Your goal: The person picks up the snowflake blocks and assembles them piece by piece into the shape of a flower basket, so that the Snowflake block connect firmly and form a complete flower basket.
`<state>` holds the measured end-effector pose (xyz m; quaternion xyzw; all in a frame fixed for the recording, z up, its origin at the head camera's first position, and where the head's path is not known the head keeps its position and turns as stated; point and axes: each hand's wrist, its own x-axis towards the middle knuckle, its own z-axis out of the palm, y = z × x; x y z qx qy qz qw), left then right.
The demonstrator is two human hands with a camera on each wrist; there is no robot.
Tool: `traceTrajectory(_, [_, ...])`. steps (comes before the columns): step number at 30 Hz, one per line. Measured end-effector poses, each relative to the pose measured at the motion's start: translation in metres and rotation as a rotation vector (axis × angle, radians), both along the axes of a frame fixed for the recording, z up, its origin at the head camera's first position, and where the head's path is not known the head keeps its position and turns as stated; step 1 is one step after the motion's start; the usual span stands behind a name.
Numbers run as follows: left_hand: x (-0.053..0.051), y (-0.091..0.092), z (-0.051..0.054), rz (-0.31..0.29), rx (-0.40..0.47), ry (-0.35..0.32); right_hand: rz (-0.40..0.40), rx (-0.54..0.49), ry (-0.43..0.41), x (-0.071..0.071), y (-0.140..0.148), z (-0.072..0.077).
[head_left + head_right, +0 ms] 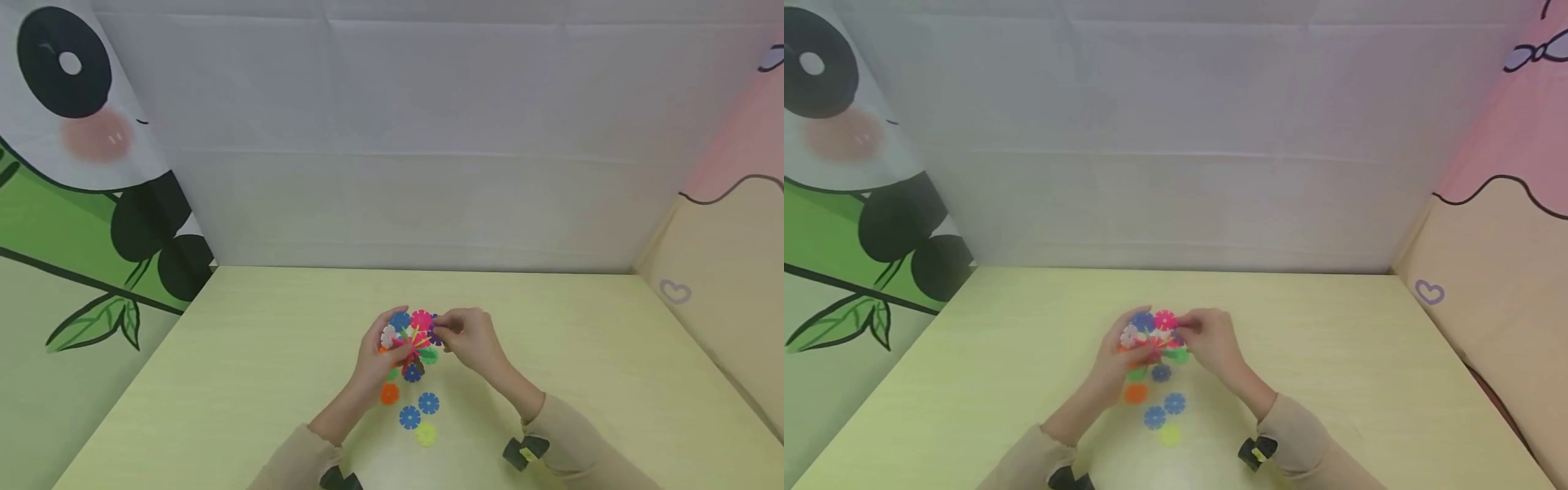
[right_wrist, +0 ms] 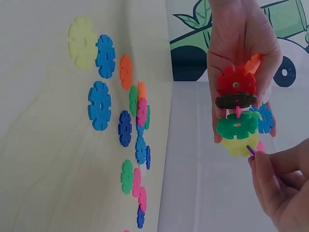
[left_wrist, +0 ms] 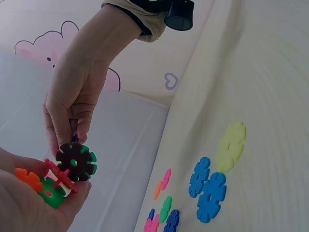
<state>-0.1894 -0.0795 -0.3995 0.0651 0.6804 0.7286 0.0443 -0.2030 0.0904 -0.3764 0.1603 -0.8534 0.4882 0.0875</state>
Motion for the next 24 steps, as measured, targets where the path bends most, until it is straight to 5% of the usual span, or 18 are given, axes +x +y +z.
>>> traceTrajectory(7, [0.001,0.001,-0.005,0.031,0.006,-0.008,-0.035,-0.058,-0.045,-0.002,-0.005,-0.005])
traceTrajectory(16, [0.003,0.005,-0.007,0.001,-0.011,-0.030,0.049,0.060,-0.084,-0.008,0.002,-0.001])
traceTrajectory(24, [-0.009,-0.006,-0.012,-0.003,-0.032,-0.099,0.090,-0.047,-0.126,-0.010,0.011,-0.008])
